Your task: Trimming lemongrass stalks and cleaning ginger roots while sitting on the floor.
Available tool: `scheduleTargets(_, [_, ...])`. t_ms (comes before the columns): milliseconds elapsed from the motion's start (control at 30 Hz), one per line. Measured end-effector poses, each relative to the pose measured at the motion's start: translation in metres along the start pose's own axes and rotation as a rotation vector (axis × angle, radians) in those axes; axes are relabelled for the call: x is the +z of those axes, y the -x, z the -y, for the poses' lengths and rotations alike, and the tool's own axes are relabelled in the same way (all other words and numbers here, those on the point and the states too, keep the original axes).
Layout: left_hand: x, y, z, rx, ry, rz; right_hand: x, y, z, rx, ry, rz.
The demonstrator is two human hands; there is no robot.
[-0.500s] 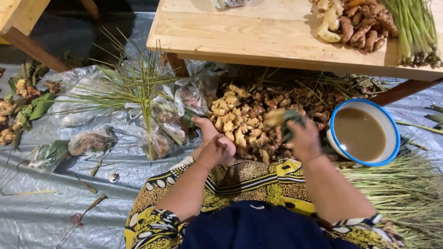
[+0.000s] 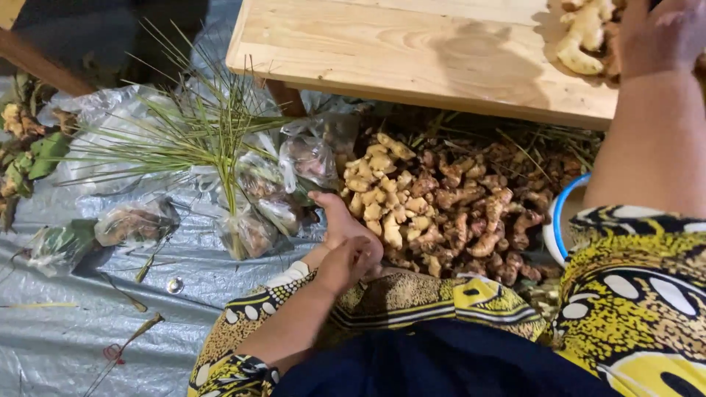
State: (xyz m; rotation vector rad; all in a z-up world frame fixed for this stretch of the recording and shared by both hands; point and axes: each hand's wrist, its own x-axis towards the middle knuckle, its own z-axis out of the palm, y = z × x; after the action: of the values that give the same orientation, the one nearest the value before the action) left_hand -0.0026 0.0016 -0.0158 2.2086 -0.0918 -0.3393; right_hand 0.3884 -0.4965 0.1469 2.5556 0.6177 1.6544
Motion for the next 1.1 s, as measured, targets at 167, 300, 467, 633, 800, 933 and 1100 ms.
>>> scheduleTargets(167, [0.002, -0.008, 0.006, 0.125, -0.026, -0.118, 0.190, 0.071, -0.145, -0.176, 0.549, 0.428])
scheduleTargets(300, [0.001, -0.008, 0.007, 0.075, -0.042, -0.084, 0.200, 0.078, -0.133, -0.173, 0.574, 0.461])
scheduleTargets(467, [-0.002, -0.005, 0.003, 0.133, -0.004, -0.127, 0.180, 0.092, -0.117, -0.174, 0.677, 0.548])
scheduleTargets(633, [-0.006, -0.004, -0.004, 0.034, -0.067, -0.042, 0.009, 0.051, 0.031, -0.043, 0.425, 0.382])
scheduleTargets(800, [0.000, -0.003, -0.004, 0.029, -0.098, -0.089, -0.134, 0.005, 0.148, 0.045, 0.026, 0.051])
scheduleTargets(933, [0.006, -0.012, 0.014, 0.003, -0.145, -0.055, -0.186, 0.091, 0.211, 0.529, -0.765, 0.272])
scheduleTargets(1100, [0.007, -0.009, 0.011, -0.058, -0.189, 0.038, -0.236, 0.131, 0.231, 0.968, -0.827, 0.564])
